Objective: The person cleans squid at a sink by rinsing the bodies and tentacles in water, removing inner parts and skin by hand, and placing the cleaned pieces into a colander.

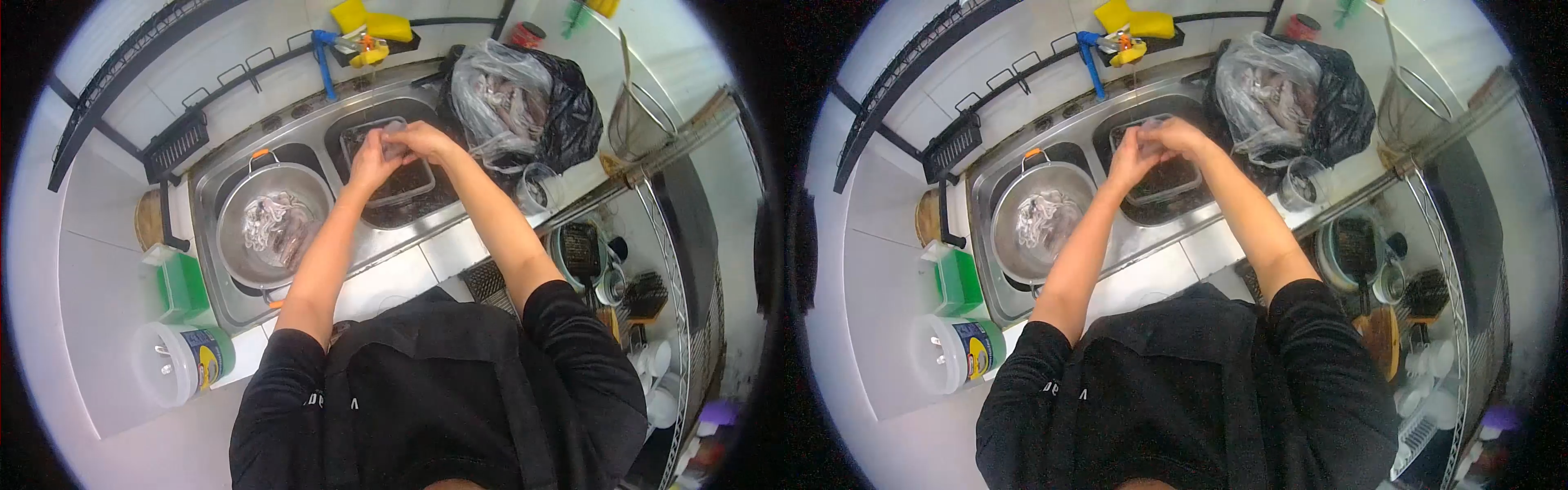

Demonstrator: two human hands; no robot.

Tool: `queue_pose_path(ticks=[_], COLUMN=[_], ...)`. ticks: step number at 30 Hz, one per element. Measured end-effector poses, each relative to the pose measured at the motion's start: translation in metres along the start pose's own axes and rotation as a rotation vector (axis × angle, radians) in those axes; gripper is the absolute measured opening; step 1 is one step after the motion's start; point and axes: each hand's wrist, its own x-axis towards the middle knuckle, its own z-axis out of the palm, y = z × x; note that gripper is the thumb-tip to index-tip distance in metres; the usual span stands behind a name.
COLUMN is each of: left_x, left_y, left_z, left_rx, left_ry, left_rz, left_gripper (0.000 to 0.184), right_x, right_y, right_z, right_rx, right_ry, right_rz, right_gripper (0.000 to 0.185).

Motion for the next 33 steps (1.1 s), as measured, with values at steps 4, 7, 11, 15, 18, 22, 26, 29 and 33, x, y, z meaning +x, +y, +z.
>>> queue_pose_path(ticks=[4,7,11,15,18,22,26,29,33], left_x=[0.005,0.0,0.01,0.017,0.016,0.01,0.01,0.01,0.003], left_y=[-0.03,-0.005,-0.033,-0.054,-0.025,-0.01,-0.012,-0.036,-0.063], left_z=[0.017,-0.026,-0.005,0.015,0.015,0.017,0.016,0.023,0.039], left_rx=[0.089,-1.544,-1.778,-1.616,-1.461,-1.463,-1.498,-1.444,-1.383], left_ry=[0.215,-0.227,0.086,0.505,0.503,0.512,0.593,0.683,0.837], left_rz=[-0.122,-0.791,-0.827,-0.751,-0.588,-0.566,-0.61,-0.677,-0.855], left_gripper=[0.074,0.07,0.051,0.046,0.046,0.044,0.037,0.037,0.039], right_x=[0.012,-0.008,-0.032,-0.041,-0.028,-0.003,0.001,-0.012,-0.008], right_y=[0.018,0.014,0.023,0.046,0.051,0.059,0.059,0.047,0.054], right_z=[0.003,0.021,0.029,0.027,0.03,0.019,0.025,0.036,0.029], right_rx=[-0.242,-0.608,-1.005,-0.966,-0.651,0.398,0.694,0.487,0.425], right_ry=[0.258,0.451,0.275,0.37,0.241,-0.317,-0.425,-0.261,-0.264], right_rz=[-0.317,-0.847,-1.085,-0.755,-0.528,-0.037,0.025,0.022,0.046], right_gripper=[0.036,0.018,0.02,0.02,0.028,0.052,0.056,0.075,0.073])
